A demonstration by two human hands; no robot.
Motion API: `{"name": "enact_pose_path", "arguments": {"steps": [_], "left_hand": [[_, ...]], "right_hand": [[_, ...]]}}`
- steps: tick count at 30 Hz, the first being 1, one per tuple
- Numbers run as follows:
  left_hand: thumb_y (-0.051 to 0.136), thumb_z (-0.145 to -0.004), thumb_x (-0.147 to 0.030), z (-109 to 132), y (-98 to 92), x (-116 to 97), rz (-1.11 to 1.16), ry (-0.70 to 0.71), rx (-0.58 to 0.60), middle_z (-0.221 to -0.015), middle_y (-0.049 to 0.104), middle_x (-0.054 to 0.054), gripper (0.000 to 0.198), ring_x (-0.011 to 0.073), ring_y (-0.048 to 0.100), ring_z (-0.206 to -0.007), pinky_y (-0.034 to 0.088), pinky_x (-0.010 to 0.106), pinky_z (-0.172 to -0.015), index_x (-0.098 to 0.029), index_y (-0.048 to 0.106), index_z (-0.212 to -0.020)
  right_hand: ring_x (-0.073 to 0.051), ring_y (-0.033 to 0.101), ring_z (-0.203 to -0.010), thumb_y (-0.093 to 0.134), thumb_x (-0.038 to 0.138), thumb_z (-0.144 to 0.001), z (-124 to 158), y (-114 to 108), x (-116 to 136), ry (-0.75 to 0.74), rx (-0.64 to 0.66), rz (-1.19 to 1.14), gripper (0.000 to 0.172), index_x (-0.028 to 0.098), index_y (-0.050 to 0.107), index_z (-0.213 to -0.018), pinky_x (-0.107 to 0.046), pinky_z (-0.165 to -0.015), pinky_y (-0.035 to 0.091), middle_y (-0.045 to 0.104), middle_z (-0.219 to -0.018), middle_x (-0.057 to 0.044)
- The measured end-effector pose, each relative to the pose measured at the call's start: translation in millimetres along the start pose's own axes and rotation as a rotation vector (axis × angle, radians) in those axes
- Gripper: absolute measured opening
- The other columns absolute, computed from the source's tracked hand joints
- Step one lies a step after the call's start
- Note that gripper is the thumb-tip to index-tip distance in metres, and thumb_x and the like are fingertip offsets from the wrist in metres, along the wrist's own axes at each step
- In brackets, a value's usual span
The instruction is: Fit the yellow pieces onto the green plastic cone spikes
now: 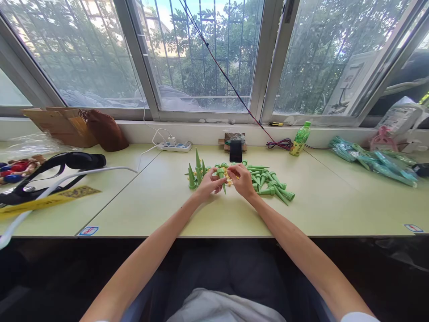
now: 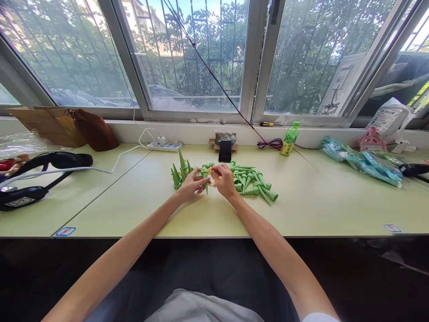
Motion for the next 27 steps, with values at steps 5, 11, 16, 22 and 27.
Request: {"name": "enact_pose_path", "arguments": {"steps": [5, 11, 16, 22, 27], "left_hand": [[0.09, -0.061, -0.043, -0.3, -3.3, 0.1, -0.054, 0.028, -0.024, -0.06, 0.057, -0.009, 0.07, 0.0059, 0.045, -0.039, 0.028, 0.02, -0.039, -0.022, 0.043, -0.108], [0.09, -0.06, -0.045, 0.5, -4.8, -1.8, -0.095, 0.045, -0.039, -0.057, 0.053, -0.011, 0.07, 0.0058, 0.043, -0.04, 0.03, 0.02, -0.039, -0.022, 0.044, -0.107], [0.089, -0.061, -0.049, 0.4, -6.3, -1.6, -0.114, 0.048, -0.047, -0.057, 0.05, -0.012, 0.068, 0.0054, 0.043, -0.039, 0.03, 0.02, -0.04, -0.022, 0.045, -0.106], [0.09, -0.059, -0.051, 1.5, -5.6, -2.2, -0.114, 0.047, -0.059, -0.057, 0.049, -0.011, 0.069, 0.005, 0.042, -0.04, 0.03, 0.019, -0.04, -0.022, 0.047, -0.105], [0.09, -0.06, -0.047, 4.1, -5.2, -6.8, -0.15, 0.054, -0.078, -0.058, 0.05, -0.01, 0.067, 0.0057, 0.044, -0.041, 0.032, 0.02, -0.041, -0.02, 0.05, -0.106]], "right_hand": [[-0.017, 0.063, -0.073, 0.061, 0.027, -0.088, -0.2, 0.9, -0.2, 0.011, 0.014, -0.001, 0.009, 0.02, 0.067, -0.085, -0.033, -0.071, 0.056, 0.061, -0.089, -0.005], [-0.016, 0.063, -0.071, 0.062, 0.028, -0.087, 0.0, 2.9, -0.8, 0.026, 0.037, -0.006, 0.01, 0.02, 0.067, -0.085, -0.032, -0.07, 0.056, 0.061, -0.087, -0.004], [-0.017, 0.064, -0.072, 0.062, 0.029, -0.089, 0.7, 4.5, -3.0, 0.039, 0.053, 0.0, 0.011, 0.02, 0.067, -0.086, -0.033, -0.071, 0.057, 0.062, -0.089, -0.005], [-0.018, 0.066, -0.075, 0.062, 0.032, -0.09, 1.3, 6.0, -3.7, 0.04, 0.067, 0.01, 0.013, 0.02, 0.068, -0.089, -0.033, -0.073, 0.058, 0.065, -0.092, -0.006], [-0.018, 0.065, -0.077, 0.06, 0.03, -0.09, 1.5, 6.8, -3.6, 0.032, 0.076, 0.021, 0.013, 0.02, 0.068, -0.088, -0.033, -0.074, 0.057, 0.068, -0.092, -0.006]]}}
Point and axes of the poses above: each hand's wrist, its own z-axis away from the middle knuckle, its own y-axis out of the palm, x = y × z, the point moved 9 cm from there along -z, towards the middle knuckle
